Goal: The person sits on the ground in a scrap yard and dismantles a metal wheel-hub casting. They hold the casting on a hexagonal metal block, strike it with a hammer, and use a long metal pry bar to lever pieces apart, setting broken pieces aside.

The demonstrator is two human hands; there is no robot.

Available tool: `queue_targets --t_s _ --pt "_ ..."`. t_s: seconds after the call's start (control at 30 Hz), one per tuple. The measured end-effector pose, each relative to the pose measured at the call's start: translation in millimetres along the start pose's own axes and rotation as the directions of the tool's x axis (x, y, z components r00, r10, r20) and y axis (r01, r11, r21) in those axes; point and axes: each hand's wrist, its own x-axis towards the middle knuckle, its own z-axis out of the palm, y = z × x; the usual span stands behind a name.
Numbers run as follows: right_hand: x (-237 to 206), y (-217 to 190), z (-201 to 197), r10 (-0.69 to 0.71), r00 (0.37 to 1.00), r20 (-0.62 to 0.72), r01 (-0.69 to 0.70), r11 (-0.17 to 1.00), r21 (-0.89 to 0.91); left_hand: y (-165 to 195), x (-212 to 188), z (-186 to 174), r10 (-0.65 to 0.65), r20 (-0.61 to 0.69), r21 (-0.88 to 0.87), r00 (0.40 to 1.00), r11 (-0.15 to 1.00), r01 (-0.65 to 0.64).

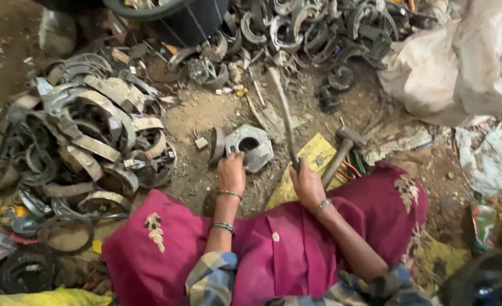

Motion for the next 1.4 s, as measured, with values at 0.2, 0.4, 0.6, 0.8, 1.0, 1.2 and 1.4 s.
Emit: queue_targets --t_s 0.2,0.4,0.6,0.8,1.0,1.2,1.4 --pt "-20 0 -1 -0.039 0.999 -0.017 0.041 0.986 0.162 14 -2 -15 -0.034 -0.101 -0.195 0.994 0.981 0.014" --pt "-20 24 24 0.214 0.932 0.292 -0.315 0.877 0.362 25 -3 -19 -0.054 -0.215 -0.182 0.975 0.983 0.014" --pt "-14 24 28 0.284 0.887 0.364 -0.414 0.84 0.35 22 -6 -4 -0.055 -0.17 -0.322 0.984 0.947 -0.003" --pt "-17 23 30 0.159 0.951 0.264 -0.233 0.932 0.276 20 -4 10 -0.045 -0.217 -0.388 0.975 0.921 -0.044" --pt "-23 6 21 -0.084 0.996 0.026 0.082 0.992 0.098 17 -3 8 -0.106 -0.126 -0.362 0.986 0.931 0.054" --pt "-34 -3 9 -0.033 0.997 -0.072 0.039 0.996 0.083 6 0 16 -0.071 -0.202 -0.381 0.977 0.924 -0.012" --pt "-22 12 5 -0.144 0.98 0.136 0.162 0.978 -0.133 6 3 20 -0.126 -0.075 -0.326 0.989 0.941 0.095"
